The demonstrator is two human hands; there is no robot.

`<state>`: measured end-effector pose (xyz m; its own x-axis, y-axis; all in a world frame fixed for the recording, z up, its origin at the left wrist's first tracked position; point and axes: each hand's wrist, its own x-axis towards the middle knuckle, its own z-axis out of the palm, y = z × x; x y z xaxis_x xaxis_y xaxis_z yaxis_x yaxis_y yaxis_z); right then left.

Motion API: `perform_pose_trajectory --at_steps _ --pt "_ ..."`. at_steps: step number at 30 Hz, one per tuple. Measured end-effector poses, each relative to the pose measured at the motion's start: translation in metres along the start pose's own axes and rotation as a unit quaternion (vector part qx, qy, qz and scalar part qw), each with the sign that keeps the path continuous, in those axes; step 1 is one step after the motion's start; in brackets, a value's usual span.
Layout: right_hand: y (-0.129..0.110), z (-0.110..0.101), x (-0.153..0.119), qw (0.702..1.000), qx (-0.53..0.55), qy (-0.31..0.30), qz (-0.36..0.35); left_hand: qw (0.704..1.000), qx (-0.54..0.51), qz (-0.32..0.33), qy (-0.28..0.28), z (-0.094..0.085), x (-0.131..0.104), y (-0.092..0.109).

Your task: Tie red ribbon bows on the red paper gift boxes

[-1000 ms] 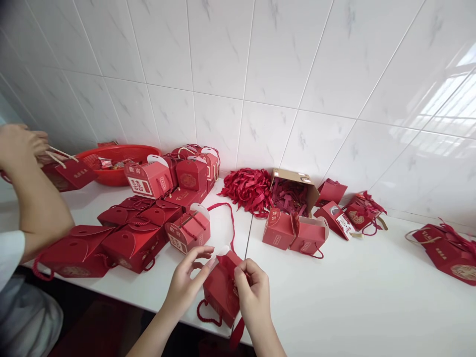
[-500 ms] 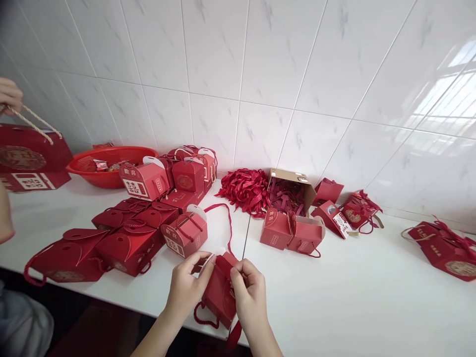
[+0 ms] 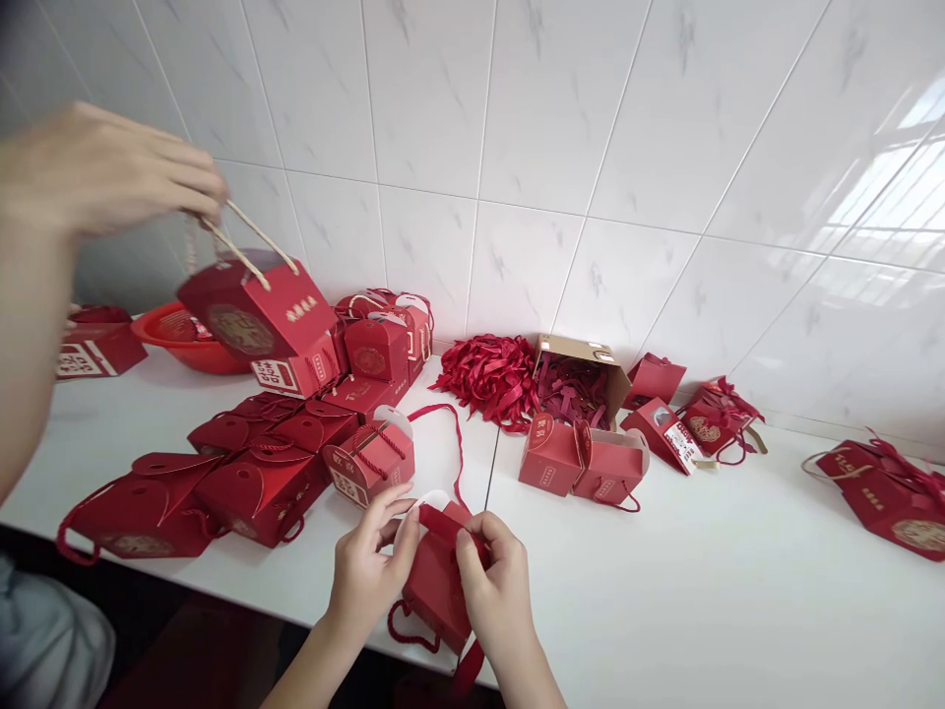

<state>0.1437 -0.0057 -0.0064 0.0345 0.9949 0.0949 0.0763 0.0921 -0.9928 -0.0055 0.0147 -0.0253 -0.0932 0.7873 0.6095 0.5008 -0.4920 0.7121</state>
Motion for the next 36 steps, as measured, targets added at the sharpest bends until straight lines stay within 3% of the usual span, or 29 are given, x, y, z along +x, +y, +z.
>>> perform_pose_trajectory --at_steps 3,6,11,16,23,29,36 --pt "-0.004 -0.001 0.003 1.0 -0.017 -0.008 -0.018 1.0 0.013 0.02 0.007 -0.001 0.0 0.0" --pt "-0.016 -0.002 0.009 0.996 -0.057 -0.06 -0.016 1.0 -0.001 0.008 -0.005 -0.003 -0.001 0.002" --pt "-0.034 -0.001 0.013 0.974 -0.155 -0.142 -0.084 0.99 -0.086 -0.099 -0.046 -0.007 -0.003 0.002" --pt "-0.036 0.0 0.009 0.961 -0.192 -0.176 -0.09 0.957 -0.182 -0.221 -0.048 -0.01 -0.002 0.001" --pt "-0.031 0.001 0.004 0.955 -0.222 -0.169 -0.096 0.884 -0.304 -0.349 -0.06 -0.015 0.0 0.004" --pt "-0.03 0.003 0.004 0.959 -0.204 -0.167 -0.103 0.876 -0.335 -0.34 -0.072 -0.015 0.003 0.003" --pt "-0.029 0.001 0.004 0.96 -0.202 -0.167 -0.103 0.907 -0.285 -0.301 -0.077 -0.016 0.011 0.008"
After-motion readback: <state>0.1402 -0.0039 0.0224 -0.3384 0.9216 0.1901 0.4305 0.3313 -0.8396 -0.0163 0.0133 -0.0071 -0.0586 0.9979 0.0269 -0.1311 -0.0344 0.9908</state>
